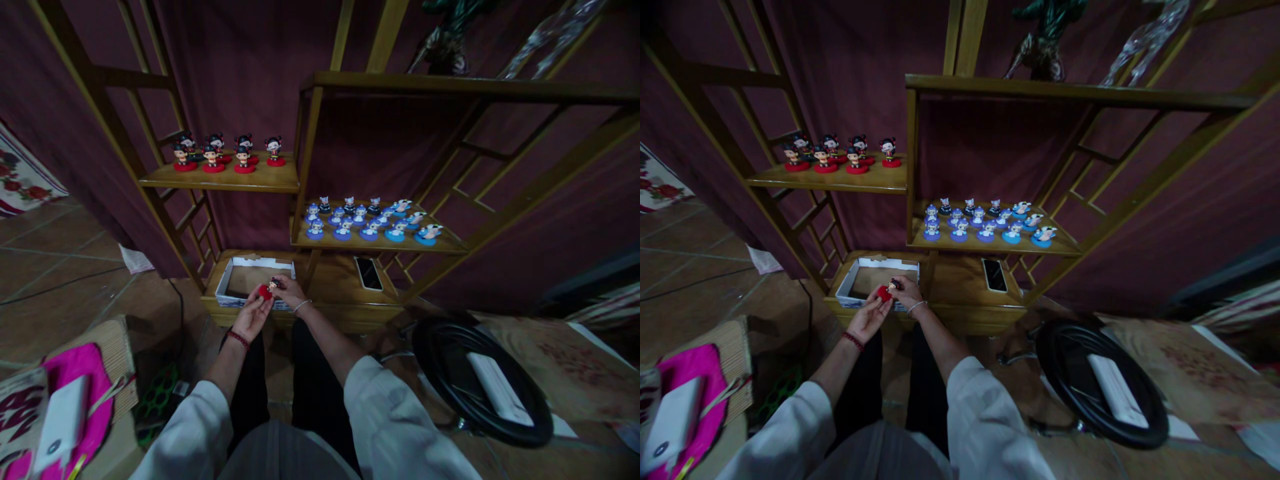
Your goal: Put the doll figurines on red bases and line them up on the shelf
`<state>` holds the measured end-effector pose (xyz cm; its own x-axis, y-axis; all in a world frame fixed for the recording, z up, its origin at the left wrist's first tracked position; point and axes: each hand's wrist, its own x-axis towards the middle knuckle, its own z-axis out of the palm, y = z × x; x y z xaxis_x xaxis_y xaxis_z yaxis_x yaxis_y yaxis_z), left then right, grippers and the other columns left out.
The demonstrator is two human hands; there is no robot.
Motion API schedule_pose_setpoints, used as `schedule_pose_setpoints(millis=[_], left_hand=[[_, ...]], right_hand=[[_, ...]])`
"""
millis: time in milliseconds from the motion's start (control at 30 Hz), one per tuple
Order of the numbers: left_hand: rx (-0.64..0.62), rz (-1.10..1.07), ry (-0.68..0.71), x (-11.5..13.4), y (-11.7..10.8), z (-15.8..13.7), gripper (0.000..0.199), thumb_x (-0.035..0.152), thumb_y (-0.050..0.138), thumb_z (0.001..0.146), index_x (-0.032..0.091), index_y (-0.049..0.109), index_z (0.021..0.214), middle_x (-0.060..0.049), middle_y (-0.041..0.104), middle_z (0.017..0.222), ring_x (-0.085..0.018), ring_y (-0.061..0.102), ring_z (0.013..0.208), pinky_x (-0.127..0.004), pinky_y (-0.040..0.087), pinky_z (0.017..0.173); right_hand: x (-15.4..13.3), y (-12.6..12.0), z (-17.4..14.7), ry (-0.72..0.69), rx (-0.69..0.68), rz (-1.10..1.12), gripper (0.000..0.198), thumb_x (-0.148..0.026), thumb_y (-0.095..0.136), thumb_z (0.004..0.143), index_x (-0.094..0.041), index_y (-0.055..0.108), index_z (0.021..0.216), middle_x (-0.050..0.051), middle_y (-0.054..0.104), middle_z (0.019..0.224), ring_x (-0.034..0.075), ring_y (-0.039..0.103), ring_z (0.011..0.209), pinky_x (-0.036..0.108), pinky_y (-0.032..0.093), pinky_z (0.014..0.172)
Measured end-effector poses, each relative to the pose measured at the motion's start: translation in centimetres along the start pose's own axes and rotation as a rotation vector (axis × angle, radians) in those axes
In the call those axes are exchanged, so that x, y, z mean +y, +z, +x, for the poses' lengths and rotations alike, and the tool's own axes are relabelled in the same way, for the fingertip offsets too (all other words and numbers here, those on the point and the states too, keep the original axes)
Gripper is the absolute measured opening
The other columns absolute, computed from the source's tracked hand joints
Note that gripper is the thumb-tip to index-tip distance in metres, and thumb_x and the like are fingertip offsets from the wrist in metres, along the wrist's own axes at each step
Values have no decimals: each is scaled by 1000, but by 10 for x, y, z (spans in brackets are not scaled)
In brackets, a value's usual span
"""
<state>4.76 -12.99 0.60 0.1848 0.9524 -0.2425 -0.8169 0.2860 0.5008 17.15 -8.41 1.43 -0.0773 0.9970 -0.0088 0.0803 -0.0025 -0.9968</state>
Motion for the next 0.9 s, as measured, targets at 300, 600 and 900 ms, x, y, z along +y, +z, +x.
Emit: schedule_pose_setpoints(millis=[300, 600, 900], left_hand=[[44, 32, -23, -3, -6, 3, 31, 6, 52, 75, 20, 55, 103, -5, 64, 94, -13, 60, 86, -29, 43, 86], [36, 41, -10, -3, -7, 0, 35, 8, 52, 75, 22, 53, 107, -4, 63, 96, -13, 60, 89, -27, 44, 83], [15, 48, -21, -1, -8, -1, 37, 8, 53, 75, 24, 53, 109, -4, 63, 98, -13, 59, 90, -24, 45, 79]], right_hand=[[-6, 0, -3, -5, -25, -5, 31, -17, 58, 59, -17, 58, 90, 1, 62, 82, 13, 57, 76, 27, 46, 72], [-6, 3, -2, 20, -24, 24, 31, -16, 59, 61, -18, 58, 92, 1, 63, 86, 14, 59, 79, 29, 47, 75], [-5, 3, -1, -28, -41, 25, 27, -16, 59, 61, -17, 58, 89, 2, 63, 87, 13, 58, 81, 31, 45, 80]])
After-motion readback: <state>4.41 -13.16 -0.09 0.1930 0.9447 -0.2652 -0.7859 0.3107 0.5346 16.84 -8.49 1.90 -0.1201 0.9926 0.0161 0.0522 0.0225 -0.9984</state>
